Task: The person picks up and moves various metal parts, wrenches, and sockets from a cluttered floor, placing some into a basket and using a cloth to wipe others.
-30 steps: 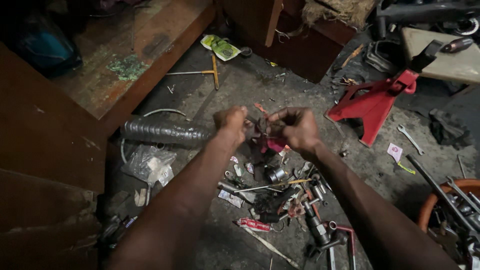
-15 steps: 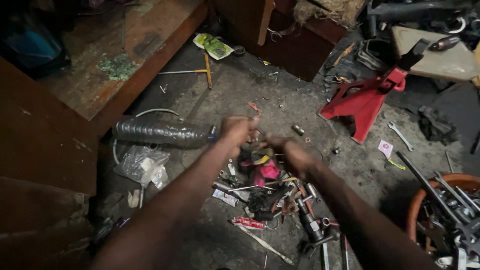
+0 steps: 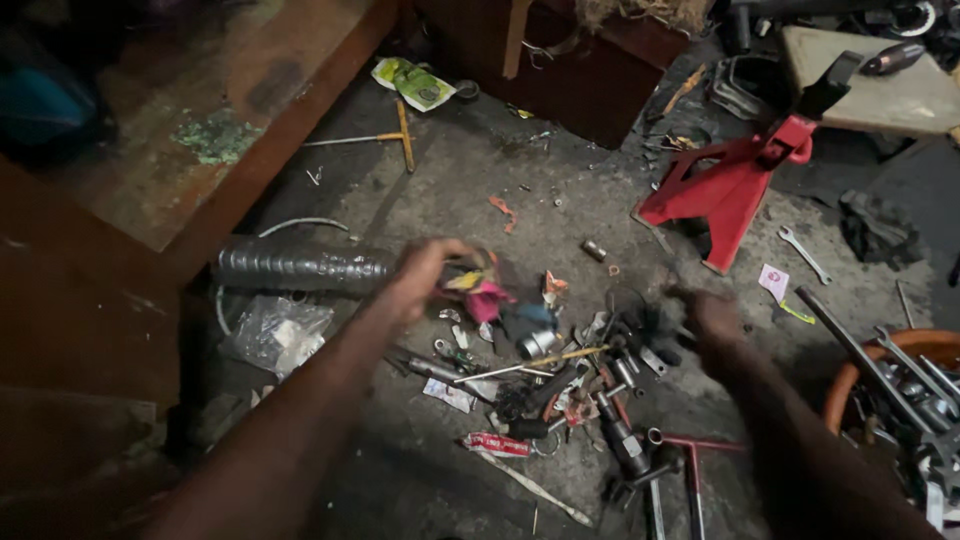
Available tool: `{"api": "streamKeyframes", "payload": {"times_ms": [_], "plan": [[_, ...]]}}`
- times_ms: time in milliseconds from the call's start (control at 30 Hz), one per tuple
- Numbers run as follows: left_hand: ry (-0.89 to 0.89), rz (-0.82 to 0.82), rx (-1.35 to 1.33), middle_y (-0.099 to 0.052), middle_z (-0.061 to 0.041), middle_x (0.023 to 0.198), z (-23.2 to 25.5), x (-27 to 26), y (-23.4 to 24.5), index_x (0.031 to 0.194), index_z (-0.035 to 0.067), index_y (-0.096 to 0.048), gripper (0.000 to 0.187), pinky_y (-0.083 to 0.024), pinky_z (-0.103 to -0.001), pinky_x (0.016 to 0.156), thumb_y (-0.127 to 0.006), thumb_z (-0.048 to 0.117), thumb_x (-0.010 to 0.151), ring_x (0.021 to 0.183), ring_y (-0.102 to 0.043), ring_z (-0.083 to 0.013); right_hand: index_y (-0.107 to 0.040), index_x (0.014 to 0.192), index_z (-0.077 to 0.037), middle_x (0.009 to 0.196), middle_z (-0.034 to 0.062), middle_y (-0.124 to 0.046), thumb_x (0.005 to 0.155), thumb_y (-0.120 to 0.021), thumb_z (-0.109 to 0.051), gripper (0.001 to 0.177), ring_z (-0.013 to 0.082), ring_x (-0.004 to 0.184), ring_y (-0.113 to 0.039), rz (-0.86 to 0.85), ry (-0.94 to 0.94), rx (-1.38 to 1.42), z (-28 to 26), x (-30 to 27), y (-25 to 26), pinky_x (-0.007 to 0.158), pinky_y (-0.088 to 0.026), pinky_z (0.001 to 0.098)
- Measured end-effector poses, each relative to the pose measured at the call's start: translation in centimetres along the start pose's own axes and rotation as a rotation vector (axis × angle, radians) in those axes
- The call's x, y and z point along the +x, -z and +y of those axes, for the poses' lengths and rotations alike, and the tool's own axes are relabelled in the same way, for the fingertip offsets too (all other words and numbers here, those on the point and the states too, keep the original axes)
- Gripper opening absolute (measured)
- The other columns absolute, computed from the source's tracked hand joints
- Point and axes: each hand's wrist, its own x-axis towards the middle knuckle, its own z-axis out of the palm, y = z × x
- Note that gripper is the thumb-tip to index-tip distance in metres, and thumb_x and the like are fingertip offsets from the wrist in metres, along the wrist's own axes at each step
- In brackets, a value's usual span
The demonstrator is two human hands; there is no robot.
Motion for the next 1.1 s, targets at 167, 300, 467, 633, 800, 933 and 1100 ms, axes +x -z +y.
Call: {"api": "streamKeyframes", "payload": {"times_ms": [167, 300, 467, 633, 800, 933, 1100], "plan": [[0.153, 0.212, -0.483, -0.07, -0.011, 0.094, -2.5, 2.6, 4.6, 0.11, 0.008, -0.065, 0.043, -0.057, -0.041, 0.067, -0.038, 0.039, 0.099, 0.074, -0.066, -0.0219, -0.075, 0.127, -0.018, 0.095, 0.0086, -0.079, 0.091, -0.066, -0.017, 0.038, 0.0225, 0.074, -0.071, -0.03, 0.503, -1.03, 8.3, 6.7, 7.4, 0.065, -0.056, 0.0413], [-0.033, 0.089, -0.614, -0.069, -0.006, 0.096, -4.0, 3.4, 5.0, 0.115, 0.01, -0.072, 0.052, -0.045, -0.034, 0.058, -0.035, 0.04, 0.096, 0.077, -0.062, -0.0194, -0.077, 0.121, -0.015, 0.096, 0.0156, -0.078, 0.085, -0.074, -0.026, 0.037, 0.0279, 0.077, -0.071, 0.092, 0.248, -0.746, 8.5, 5.4, 7.2, 0.07, -0.056, 0.0422], [0.07, 0.253, -0.826, -0.073, -0.013, 0.114, -1.3, 2.4, 3.5, 0.12, 0.009, -0.068, 0.055, -0.058, -0.044, 0.09, -0.034, 0.044, 0.096, 0.111, -0.068, -0.0272, -0.077, 0.118, -0.014, 0.096, 0.0213, -0.077, 0.083, -0.077, -0.038, 0.042, 0.0342, 0.084, -0.074, 0.06, 0.375, -0.876, 3.3, -0.1, 5.2, 0.078, -0.057, 0.0442], [-0.215, -0.159, -1.008, -0.065, -0.011, 0.124, 0.9, 0.5, 3.1, 0.131, 0.011, -0.061, 0.051, -0.057, -0.045, 0.094, -0.042, 0.038, 0.092, 0.114, -0.065, -0.0293, -0.081, 0.112, -0.024, 0.109, 0.013, -0.077, 0.082, -0.072, -0.037, 0.034, 0.036, 0.099, -0.074, -0.07, 0.48, -0.959, -0.1, -3.9, -0.5, 0.089, -0.059, 0.0464], [0.081, -0.064, -0.906, -0.065, -0.016, 0.126, -1.0, 0.1, 0.9, 0.131, 0.002, -0.061, 0.052, -0.055, -0.047, 0.096, -0.053, 0.037, 0.093, 0.109, -0.065, -0.0322, -0.079, 0.109, -0.024, 0.112, 0.0104, -0.077, 0.086, -0.073, -0.041, 0.029, 0.0341, 0.105, -0.071, -0.153, 0.892, -1.094, -2.5, -6.4, -3.8, 0.098, -0.055, 0.046], [-0.107, -0.138, -0.86, -0.067, -0.014, 0.121, -0.7, 0.7, 0.7, 0.119, 0.006, -0.062, 0.042, -0.052, -0.052, 0.104, -0.055, 0.035, 0.09, 0.112, -0.065, -0.0337, -0.076, 0.116, -0.029, 0.118, 0.0079, -0.074, 0.079, -0.073, -0.037, 0.038, 0.0364, 0.111, -0.067, -0.287, 0.831, -1.226, -4.5, -7.8, -5.6, 0.096, -0.056, 0.0468], [-0.126, -0.094, -0.878, -0.073, -0.013, 0.114, -0.4, 2.4, 1.6, 0.115, 0.003, -0.069, 0.043, -0.051, -0.05, 0.102, -0.054, 0.033, 0.089, 0.11, -0.065, -0.0319, -0.075, 0.112, -0.019, 0.114, 0.0137, -0.073, 0.08, -0.074, -0.036, 0.036, 0.036, 0.111, -0.069, -0.357, 0.652, -1.403, -5.9, -7.6, -8.3, 0.094, -0.057, 0.0489]]}}
